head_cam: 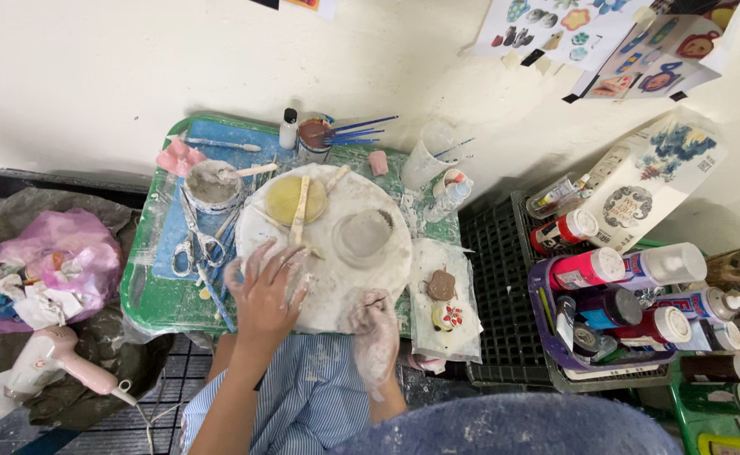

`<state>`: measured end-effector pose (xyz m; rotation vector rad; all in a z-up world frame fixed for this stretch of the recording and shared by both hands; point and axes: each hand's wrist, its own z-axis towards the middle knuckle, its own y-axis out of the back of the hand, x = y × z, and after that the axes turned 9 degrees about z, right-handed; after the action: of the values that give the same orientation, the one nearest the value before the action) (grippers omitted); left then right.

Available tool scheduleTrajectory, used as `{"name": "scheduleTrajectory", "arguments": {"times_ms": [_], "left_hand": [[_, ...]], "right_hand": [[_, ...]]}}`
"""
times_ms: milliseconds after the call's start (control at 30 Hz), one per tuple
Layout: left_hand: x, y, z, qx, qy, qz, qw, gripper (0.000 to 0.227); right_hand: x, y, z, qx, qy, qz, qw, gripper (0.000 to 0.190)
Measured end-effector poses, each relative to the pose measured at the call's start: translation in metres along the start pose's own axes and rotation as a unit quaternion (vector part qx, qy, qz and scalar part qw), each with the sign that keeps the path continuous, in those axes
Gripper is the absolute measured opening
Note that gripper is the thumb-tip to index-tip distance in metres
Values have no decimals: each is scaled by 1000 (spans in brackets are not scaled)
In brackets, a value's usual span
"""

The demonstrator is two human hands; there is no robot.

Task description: The person shapes and attaches a clay handle to a ceramic piece by hand on a pottery wheel, smoothing the surface with a sponge and a wooden tool.

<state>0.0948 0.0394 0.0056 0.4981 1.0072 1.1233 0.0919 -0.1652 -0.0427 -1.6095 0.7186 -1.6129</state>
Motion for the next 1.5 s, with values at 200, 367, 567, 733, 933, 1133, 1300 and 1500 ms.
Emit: {"name": "scheduleTrajectory", "arguments": {"times_ms": [200, 367, 567, 733, 933, 1133, 1300, 1500], "left_hand": [[12, 11, 1, -19, 17, 79, 997, 52], [-16, 11, -8, -15, 16, -143, 990, 59], [-79, -13, -27, 54, -25, -474, 878, 75], [-93, -1, -34, 120, -66, -496, 858, 79], [-75, -3, -14, 125, 88, -599, 786, 82], [-57, -15, -51, 91, 42, -636, 765, 86], [-61, -40, -67, 29, 156, -684, 712, 59], [-28, -32, -56, -65, 350, -676, 646, 36]], "right_hand": [[13, -5, 0, -67, -39, -103, 992, 39], [10, -29, -4, 4, 1, -88, 996, 53], [3, -59, -20, 59, 0, -231, 971, 80], [7, -63, 20, 56, 44, -169, 983, 87], [-19, -80, -13, 127, 124, -361, 915, 95], [-23, -79, -10, 129, 44, -305, 943, 88], [-29, -79, 4, 92, 122, -263, 953, 70], [-15, -74, 37, 28, 108, -476, 872, 37]]}}
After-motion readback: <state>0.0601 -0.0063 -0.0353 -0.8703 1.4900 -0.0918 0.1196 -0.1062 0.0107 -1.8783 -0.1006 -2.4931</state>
